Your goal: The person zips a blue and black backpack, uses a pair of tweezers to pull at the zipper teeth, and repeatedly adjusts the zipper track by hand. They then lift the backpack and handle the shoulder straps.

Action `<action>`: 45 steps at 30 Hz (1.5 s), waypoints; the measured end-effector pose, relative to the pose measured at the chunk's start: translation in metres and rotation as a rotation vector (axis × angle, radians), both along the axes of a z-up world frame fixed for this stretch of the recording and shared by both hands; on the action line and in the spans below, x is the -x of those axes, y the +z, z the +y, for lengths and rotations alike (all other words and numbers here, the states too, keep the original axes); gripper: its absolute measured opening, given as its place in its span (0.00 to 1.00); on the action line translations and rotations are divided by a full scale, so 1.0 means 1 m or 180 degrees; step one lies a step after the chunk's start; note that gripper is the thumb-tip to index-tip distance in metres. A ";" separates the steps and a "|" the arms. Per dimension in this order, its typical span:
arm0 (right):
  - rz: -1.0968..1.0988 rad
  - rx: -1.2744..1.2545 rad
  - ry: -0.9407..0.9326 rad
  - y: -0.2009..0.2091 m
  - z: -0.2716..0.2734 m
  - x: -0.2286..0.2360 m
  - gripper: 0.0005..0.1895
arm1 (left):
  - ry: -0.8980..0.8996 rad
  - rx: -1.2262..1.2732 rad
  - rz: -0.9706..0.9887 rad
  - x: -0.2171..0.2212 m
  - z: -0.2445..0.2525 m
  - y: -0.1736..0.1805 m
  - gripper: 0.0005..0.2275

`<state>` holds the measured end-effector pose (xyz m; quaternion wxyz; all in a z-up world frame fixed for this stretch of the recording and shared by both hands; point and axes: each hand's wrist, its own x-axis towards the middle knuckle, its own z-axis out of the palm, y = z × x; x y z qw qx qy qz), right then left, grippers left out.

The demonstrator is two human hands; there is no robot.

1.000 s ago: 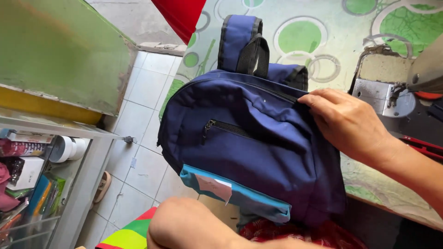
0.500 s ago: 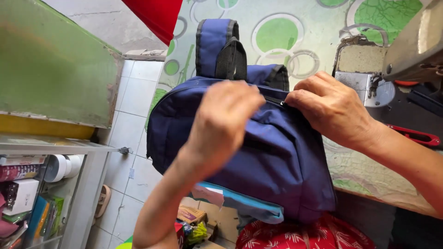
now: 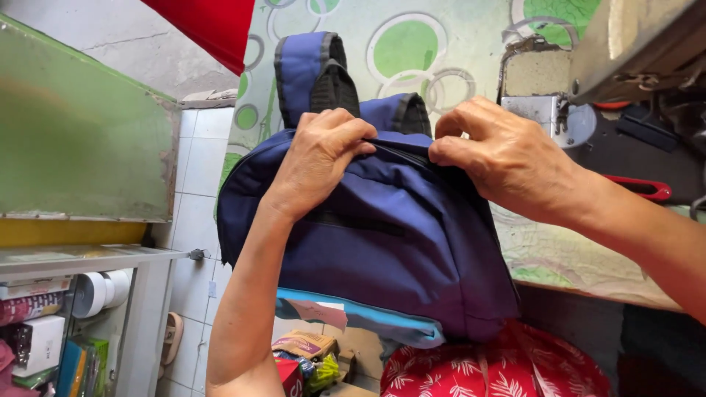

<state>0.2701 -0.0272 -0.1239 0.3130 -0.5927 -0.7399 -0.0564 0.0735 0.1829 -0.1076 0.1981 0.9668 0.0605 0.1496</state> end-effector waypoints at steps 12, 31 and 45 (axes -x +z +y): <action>0.0054 -0.0122 -0.0031 0.010 -0.078 0.029 0.12 | -0.0127 -0.0147 -0.0012 0.008 -0.013 0.029 0.02; 0.0872 0.0268 -0.0272 -0.056 -0.169 0.090 0.16 | 0.0380 -0.0504 -0.0166 0.028 -0.004 0.037 0.04; 0.2325 0.0975 -0.0269 -0.034 -0.059 0.045 0.09 | -0.0782 -0.1405 -0.0676 0.026 -0.119 0.008 0.04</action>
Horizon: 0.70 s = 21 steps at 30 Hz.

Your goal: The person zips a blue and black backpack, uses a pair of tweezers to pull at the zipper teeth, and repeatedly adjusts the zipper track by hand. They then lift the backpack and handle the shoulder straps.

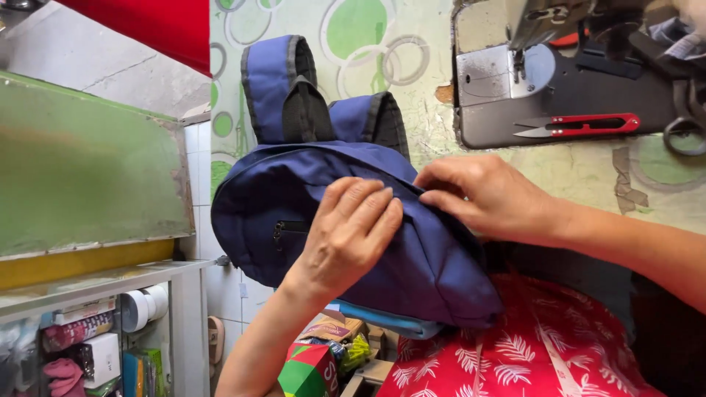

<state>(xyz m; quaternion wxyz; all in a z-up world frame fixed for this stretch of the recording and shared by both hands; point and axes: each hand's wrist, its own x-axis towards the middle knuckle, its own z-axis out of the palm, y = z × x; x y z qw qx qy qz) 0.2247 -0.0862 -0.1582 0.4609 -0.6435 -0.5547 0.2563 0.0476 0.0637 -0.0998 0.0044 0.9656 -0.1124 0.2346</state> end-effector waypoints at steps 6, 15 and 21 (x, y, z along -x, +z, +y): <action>0.2399 0.0614 0.0227 -0.037 0.009 -0.013 0.05 | -0.0207 -0.0156 -0.0687 0.006 0.000 -0.016 0.06; 0.2926 0.0828 0.0050 -0.027 0.008 -0.010 0.05 | -0.0204 0.0198 -0.0802 0.008 0.004 -0.019 0.10; 0.2742 0.0754 -0.0032 -0.022 0.008 -0.009 0.05 | -0.0187 0.0232 -0.0787 0.007 0.005 -0.020 0.10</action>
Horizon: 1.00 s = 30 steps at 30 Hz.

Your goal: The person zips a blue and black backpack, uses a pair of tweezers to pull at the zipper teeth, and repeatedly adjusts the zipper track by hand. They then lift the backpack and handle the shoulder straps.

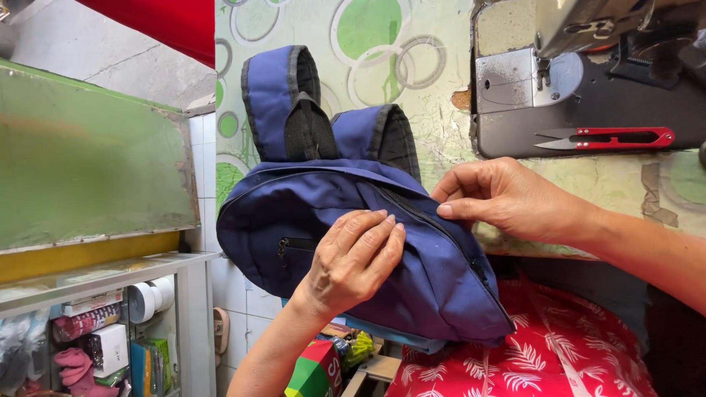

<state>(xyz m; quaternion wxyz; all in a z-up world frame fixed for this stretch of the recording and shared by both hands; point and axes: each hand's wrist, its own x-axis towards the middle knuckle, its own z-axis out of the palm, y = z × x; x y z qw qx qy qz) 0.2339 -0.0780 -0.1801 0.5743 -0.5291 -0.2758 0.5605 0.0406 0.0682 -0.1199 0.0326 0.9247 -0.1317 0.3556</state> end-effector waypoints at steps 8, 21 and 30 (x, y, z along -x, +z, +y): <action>-0.0185 -0.0020 0.0005 -0.002 -0.003 0.002 0.11 | 0.0006 0.0056 0.0114 -0.006 0.004 0.009 0.08; -0.0756 0.0677 0.0755 0.020 -0.018 0.011 0.17 | 0.0434 -0.0574 -0.0090 -0.004 0.047 0.030 0.06; -0.0553 0.0031 0.0459 -0.002 -0.042 0.052 0.15 | 0.1097 -0.0676 -0.0754 0.010 0.067 0.035 0.10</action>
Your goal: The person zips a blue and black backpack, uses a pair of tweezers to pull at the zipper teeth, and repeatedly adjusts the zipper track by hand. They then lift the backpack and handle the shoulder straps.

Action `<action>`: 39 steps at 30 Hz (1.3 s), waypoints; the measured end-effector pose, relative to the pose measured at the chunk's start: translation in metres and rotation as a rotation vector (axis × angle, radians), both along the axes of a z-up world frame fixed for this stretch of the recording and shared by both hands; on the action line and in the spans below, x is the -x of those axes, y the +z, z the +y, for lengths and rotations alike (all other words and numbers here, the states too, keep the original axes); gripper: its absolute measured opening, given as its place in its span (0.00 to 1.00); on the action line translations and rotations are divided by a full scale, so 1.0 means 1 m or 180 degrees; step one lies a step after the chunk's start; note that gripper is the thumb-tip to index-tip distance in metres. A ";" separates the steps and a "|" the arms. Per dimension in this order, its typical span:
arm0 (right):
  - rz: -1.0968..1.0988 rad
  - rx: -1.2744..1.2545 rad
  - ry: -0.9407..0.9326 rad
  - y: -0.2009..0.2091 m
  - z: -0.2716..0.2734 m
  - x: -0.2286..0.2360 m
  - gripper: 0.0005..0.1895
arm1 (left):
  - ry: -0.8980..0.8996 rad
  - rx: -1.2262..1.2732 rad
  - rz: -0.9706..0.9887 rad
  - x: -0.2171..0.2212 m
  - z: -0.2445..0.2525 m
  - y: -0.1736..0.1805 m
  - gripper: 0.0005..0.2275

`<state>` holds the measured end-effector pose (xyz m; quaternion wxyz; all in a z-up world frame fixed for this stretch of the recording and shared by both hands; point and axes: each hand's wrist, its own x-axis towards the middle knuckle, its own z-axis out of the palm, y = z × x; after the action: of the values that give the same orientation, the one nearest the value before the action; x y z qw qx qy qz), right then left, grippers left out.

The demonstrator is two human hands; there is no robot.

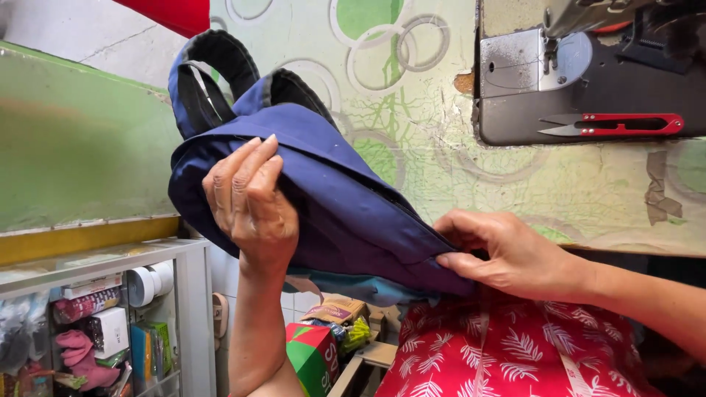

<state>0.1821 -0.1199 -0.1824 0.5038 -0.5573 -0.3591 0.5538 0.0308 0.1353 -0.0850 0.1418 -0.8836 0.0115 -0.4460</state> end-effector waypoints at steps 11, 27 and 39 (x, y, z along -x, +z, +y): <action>-0.2287 -0.0630 -0.0656 0.000 -0.014 0.011 0.30 | 0.0184 0.0877 0.1069 0.013 -0.001 -0.032 0.09; -0.1661 0.0016 -0.0617 0.002 -0.020 0.021 0.31 | -0.0590 0.0958 0.1560 0.010 -0.055 -0.025 0.09; -0.1057 -0.0048 -0.0439 0.004 -0.024 0.014 0.24 | -0.0762 0.1116 0.1801 0.020 -0.059 -0.017 0.09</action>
<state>0.1685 -0.1443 -0.1781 0.4785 -0.6606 -0.4025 0.4156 0.0104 0.0760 -0.1023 -0.0742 -0.9755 0.0771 -0.1923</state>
